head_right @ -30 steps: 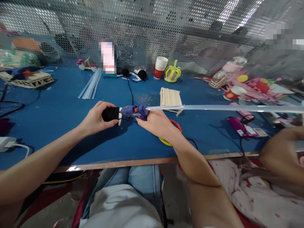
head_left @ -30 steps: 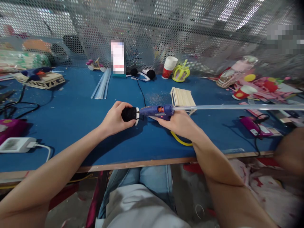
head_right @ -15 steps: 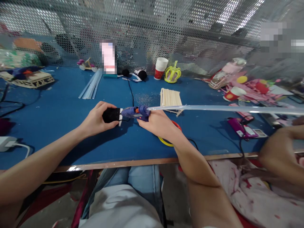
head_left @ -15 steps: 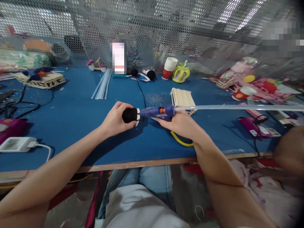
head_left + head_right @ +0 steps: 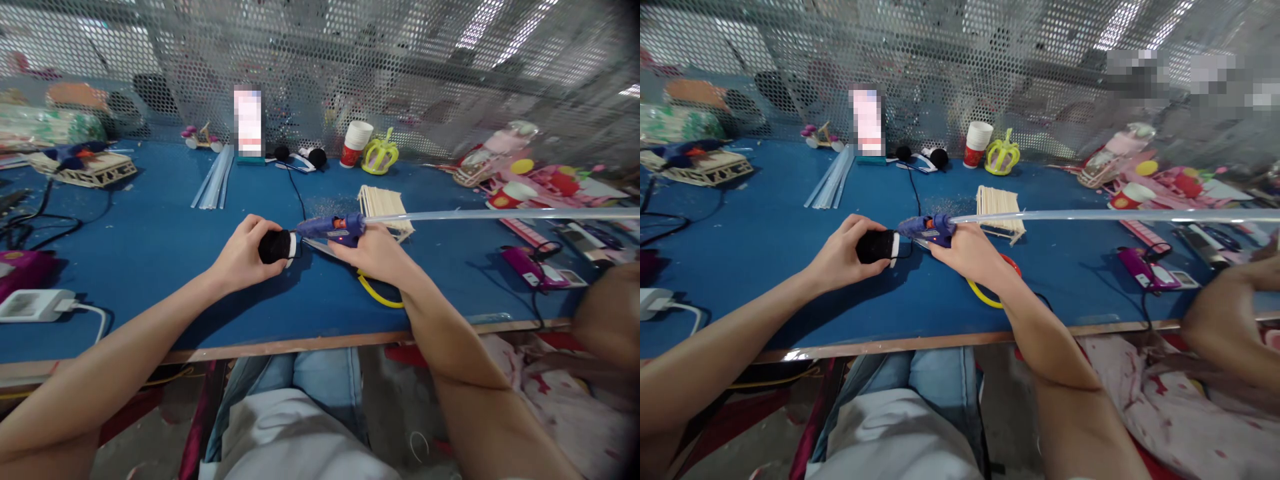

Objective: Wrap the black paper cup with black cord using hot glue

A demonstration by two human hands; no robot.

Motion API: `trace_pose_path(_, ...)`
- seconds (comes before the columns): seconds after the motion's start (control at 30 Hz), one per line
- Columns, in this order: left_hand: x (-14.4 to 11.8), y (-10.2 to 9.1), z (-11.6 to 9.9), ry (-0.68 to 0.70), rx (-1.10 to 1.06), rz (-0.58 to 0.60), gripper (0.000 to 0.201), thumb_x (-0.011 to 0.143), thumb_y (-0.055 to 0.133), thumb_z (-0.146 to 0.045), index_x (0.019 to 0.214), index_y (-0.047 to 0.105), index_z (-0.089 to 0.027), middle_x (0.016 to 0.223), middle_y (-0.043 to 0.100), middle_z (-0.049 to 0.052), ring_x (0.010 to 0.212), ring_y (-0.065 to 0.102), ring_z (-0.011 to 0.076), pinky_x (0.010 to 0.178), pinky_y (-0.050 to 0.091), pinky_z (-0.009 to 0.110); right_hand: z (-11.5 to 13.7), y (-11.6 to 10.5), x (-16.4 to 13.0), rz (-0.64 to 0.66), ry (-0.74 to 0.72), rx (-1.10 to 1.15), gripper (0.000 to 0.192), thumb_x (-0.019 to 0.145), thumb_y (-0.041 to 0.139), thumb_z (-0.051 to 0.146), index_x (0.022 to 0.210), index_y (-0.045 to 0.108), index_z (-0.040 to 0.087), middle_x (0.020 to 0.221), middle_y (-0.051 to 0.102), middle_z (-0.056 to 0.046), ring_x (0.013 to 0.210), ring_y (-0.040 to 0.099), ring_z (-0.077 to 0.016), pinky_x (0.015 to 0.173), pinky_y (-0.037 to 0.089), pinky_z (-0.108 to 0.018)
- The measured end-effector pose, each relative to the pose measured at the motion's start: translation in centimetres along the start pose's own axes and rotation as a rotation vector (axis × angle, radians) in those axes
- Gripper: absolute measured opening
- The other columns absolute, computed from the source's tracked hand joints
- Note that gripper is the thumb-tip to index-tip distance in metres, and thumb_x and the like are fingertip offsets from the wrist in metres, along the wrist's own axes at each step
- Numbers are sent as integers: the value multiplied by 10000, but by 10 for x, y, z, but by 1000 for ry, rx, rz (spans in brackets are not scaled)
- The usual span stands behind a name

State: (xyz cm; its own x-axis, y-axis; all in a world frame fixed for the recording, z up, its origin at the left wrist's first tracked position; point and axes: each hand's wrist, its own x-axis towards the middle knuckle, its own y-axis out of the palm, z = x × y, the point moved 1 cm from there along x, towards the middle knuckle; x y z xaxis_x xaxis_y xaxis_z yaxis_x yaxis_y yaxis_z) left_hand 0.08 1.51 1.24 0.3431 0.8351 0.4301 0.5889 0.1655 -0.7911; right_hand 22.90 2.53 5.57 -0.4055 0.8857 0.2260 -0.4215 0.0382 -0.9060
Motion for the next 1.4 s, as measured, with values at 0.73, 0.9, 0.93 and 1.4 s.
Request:
trace_pose_path(0.73,0,0,0,-2,5,10,429,665,636,-314,1054,499,-195,1029,500,71,960,520,211,854,462,349,-8,-2,-2,-89,-9,79,221,767,558,379,689,587,174,657,613,-41,638,574,-173,566,397,-275)
trace_pose_path(0.9,0,0,0,9,10,4,435,662,638,-318,1055,499,-192,1026,500,73,961,516,211,864,459,350,-6,4,4,-50,17,83,233,769,546,372,647,566,175,637,601,-36,634,567,-171,580,404,-281)
trace_pose_path(0.93,0,0,0,9,11,6,436,661,638,-316,1056,498,-195,1027,500,72,964,516,211,867,458,352,-5,5,4,-48,18,91,224,768,546,363,648,569,175,636,601,-33,636,567,-168,588,407,-281)
trace_pose_path(1.4,3,0,5,-41,-18,19,443,660,646,-331,1059,508,-196,1014,517,66,955,527,214,840,467,356,0,-3,-3,-1,-37,79,178,775,547,325,694,604,178,651,619,-18,630,572,-163,627,431,-284)
